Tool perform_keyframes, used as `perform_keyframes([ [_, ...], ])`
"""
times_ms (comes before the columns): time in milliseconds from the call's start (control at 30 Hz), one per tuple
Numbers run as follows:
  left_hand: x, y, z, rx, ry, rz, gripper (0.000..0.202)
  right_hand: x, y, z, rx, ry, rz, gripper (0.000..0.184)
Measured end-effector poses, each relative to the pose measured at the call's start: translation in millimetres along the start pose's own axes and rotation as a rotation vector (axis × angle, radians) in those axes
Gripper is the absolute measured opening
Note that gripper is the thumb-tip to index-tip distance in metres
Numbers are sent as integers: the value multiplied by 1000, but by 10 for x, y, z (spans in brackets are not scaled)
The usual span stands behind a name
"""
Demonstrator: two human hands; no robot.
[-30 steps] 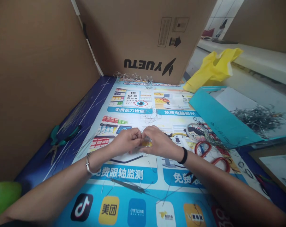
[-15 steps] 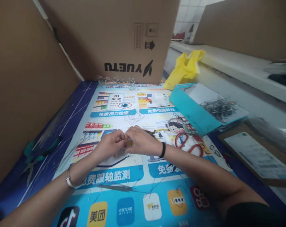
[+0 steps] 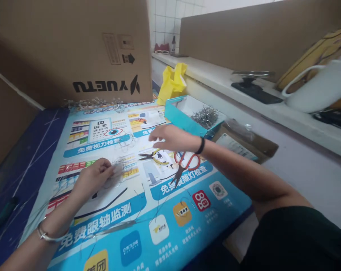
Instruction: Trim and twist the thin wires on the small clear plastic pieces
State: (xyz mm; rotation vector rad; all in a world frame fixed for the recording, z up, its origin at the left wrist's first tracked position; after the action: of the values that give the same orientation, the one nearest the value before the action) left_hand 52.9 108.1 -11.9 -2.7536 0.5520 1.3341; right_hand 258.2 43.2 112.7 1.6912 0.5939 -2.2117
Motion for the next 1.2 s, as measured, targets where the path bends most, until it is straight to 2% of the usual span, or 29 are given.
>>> perform_keyframes([
  [100,2,5,-35,48,-118,12,25,-241,506,-480,256,84,-8,17],
  [133,-20,13,-47,54,-157,-3,24,-246,696,-623,336,100,13,18],
  [200,-38,32,-57,42,-198,-3,19,-204,1049,-802,407,116,44,20],
  [367,-53,82,-104,0,-217,15,22,-41,1824,-1117,575,188,85,21],
  [533,-94,130,-178,38,-279,7,26,93,2348,-1295,749,312,116,23],
  [667,-134,122,-145,30,-332,-9,37,269,2517,-1365,849,376,145,24],
  [867,-190,102,-160,95,-364,-90,41,460,2463,-1466,919,330,111,21],
  [933,-254,110,-187,143,-369,-159,42,420,2470,-1487,952,289,53,19],
  [1067,-390,157,-285,291,-355,-305,40,180,2614,-1480,1034,154,-138,13],
  [1200,-539,264,-403,395,-329,-480,36,68,2750,-1423,1049,-177,-305,12],
])
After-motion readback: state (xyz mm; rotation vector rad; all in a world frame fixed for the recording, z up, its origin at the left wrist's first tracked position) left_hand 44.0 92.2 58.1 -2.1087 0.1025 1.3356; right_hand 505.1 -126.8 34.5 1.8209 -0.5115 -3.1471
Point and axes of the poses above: each hand's wrist, its own y-axis away from the middle knuckle, its own x-axis out of the palm, z = x × y, the point moved 10 cm from there along -y, towards the middle knuckle, and after that the axes turned 2 degrees about y, right-handed, at the moved point
